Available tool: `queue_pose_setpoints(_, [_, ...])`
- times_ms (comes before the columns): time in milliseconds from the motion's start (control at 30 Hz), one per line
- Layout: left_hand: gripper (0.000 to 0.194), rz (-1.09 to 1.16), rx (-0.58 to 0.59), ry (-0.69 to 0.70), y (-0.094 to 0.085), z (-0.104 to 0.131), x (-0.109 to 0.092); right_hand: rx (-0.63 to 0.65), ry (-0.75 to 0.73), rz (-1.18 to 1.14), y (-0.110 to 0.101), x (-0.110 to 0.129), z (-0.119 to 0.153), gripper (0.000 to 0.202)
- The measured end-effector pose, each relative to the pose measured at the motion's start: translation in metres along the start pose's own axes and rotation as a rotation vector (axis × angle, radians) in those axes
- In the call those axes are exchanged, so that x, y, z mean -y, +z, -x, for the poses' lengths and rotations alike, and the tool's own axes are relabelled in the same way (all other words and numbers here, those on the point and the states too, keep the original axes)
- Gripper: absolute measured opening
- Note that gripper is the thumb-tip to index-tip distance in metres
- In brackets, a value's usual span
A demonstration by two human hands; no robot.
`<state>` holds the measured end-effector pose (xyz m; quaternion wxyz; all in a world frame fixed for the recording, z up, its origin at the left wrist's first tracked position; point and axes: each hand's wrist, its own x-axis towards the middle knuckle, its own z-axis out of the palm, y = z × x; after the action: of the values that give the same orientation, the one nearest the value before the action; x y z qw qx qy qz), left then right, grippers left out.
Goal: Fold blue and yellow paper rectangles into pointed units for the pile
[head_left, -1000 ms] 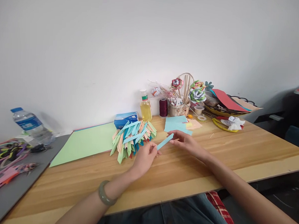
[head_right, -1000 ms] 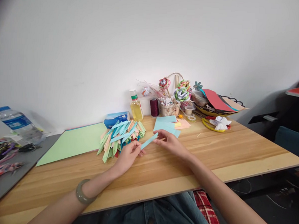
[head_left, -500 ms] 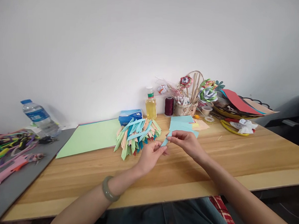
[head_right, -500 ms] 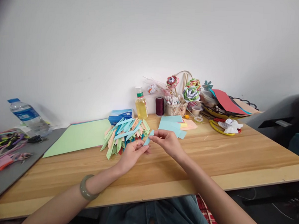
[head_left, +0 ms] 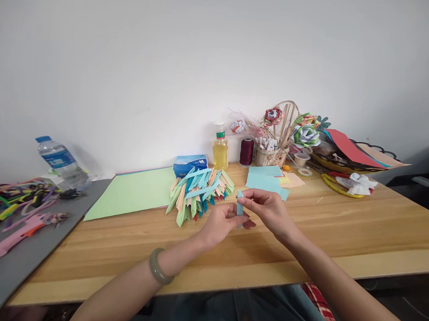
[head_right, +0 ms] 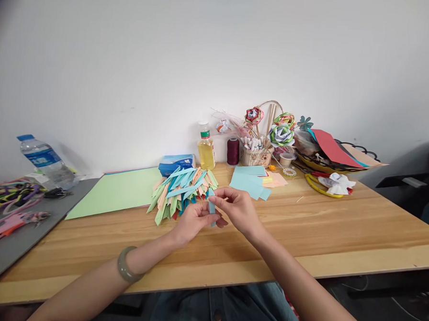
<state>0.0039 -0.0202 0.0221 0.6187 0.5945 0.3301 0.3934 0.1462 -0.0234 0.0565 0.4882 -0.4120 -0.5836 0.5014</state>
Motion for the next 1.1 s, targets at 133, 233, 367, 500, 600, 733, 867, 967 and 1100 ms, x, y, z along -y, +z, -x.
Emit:
queue_pose_setpoints(133, [0.038,0.056,-0.001,-0.03,-0.001,0.0,0.002,0.017,0.015,0.014,-0.002,0.001,-0.002,0.036])
queue_pose_setpoints(233, [0.037,0.143,0.039,-0.093,-0.002,0.001,0.0,-0.005,0.002,0.045,-0.004,0.001,-0.006,0.036])
queue_pose_setpoints(367, [0.044,0.265,0.144,-0.151,-0.004,0.002,-0.005,-0.078,0.011,0.064,-0.007,-0.001,-0.012,0.036])
queue_pose_setpoints(500, [0.044,0.257,0.147,-0.18,-0.005,0.002,-0.006,-0.124,0.028,0.102,-0.009,-0.007,-0.016,0.039])
queue_pose_setpoints(600, [0.044,0.198,0.119,-0.182,-0.005,0.001,-0.003,-0.129,0.035,0.138,-0.014,-0.011,-0.02,0.041])
queue_pose_setpoints(733, [0.041,0.115,0.028,-0.199,-0.005,-0.003,0.001,-0.143,0.038,0.196,-0.027,-0.015,-0.027,0.04])
queue_pose_setpoints(867, [0.039,0.082,-0.031,-0.211,-0.006,-0.006,0.004,-0.159,0.055,0.248,-0.037,-0.022,-0.035,0.039])
queue_pose_setpoints(967, [0.039,0.103,-0.072,-0.218,-0.005,-0.006,0.005,-0.215,0.04,0.237,-0.046,-0.026,-0.048,0.038])
queue_pose_setpoints(1100, [0.036,0.127,-0.061,-0.281,0.0,-0.002,0.009,-0.417,-0.053,0.195,-0.052,-0.018,-0.073,0.041])
